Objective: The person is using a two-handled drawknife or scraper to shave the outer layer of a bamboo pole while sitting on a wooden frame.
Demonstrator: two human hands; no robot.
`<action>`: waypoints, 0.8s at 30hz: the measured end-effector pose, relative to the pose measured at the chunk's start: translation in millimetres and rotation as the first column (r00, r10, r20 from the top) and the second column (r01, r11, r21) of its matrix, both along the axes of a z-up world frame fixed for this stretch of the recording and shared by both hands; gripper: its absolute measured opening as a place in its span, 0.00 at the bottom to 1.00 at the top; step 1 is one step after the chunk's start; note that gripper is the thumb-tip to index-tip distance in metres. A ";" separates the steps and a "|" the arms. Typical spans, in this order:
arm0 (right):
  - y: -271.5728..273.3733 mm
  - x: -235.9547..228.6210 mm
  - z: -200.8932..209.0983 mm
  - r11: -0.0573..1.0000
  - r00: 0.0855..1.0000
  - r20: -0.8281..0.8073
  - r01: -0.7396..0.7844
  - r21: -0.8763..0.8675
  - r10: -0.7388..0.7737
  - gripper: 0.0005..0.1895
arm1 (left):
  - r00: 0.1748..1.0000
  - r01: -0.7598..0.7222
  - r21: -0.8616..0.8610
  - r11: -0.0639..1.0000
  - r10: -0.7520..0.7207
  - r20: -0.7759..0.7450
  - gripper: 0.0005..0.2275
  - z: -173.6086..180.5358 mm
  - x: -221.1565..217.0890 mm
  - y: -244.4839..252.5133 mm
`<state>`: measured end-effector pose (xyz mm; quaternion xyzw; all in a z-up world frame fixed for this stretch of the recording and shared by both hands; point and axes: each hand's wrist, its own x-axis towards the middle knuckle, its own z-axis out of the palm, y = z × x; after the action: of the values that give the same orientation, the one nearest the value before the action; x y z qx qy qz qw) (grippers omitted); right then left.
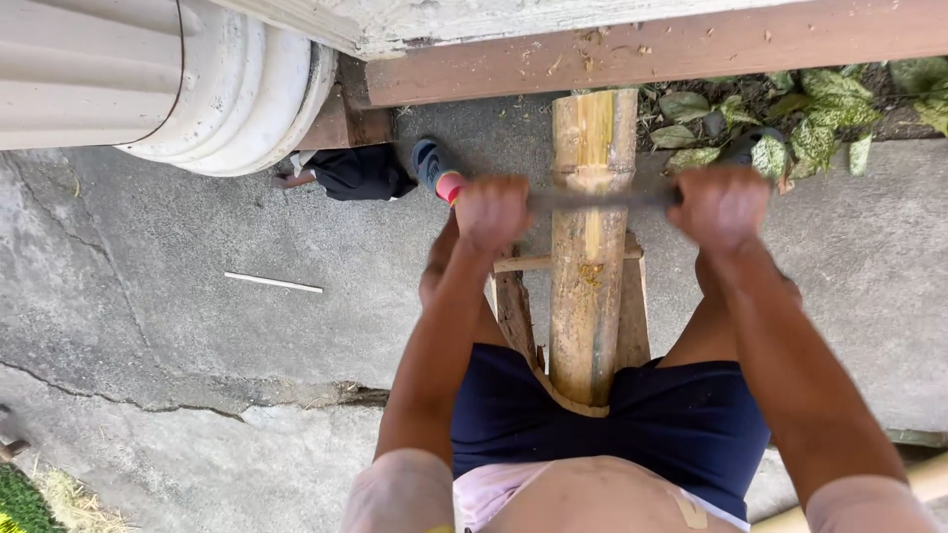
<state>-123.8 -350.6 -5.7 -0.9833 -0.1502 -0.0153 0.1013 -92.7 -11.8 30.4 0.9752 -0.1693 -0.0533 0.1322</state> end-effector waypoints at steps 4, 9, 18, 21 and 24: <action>9.5 16.7 29.2 1.000 0.986 0.165 0.009 0.021 -0.012 0.20 | 0.998 0.024 -0.038 0.999 -0.022 0.053 0.04 -12.3 18.6 0.9; 9.6 -5.5 12.0 0.998 0.996 0.084 0.002 -0.056 0.002 0.25 | 0.999 0.025 -0.052 0.998 -0.024 0.024 0.04 6.8 -5.6 0.1; 8.4 -50.3 9.3 0.999 0.999 0.007 -0.040 0.003 0.040 0.25 | 1.000 0.019 -0.003 1.000 -0.019 -0.006 0.09 -1.4 -69.9 7.4; 3.2 46.8 4.8 0.970 0.994 0.087 -0.048 -0.240 0.071 0.24 | 0.991 -0.001 0.063 0.998 0.010 -0.135 0.16 -18.9 29.0 2.9; 6.2 84.8 19.1 0.984 0.993 0.109 -0.033 -0.177 0.053 0.28 | 0.993 -0.012 0.011 1.000 0.011 0.117 0.04 -14.7 81.5 -0.9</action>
<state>-39.0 -344.5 13.4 -0.9825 -0.1776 -0.0557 0.0063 -11.2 -12.7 15.7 0.9784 -0.1707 0.0038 0.1166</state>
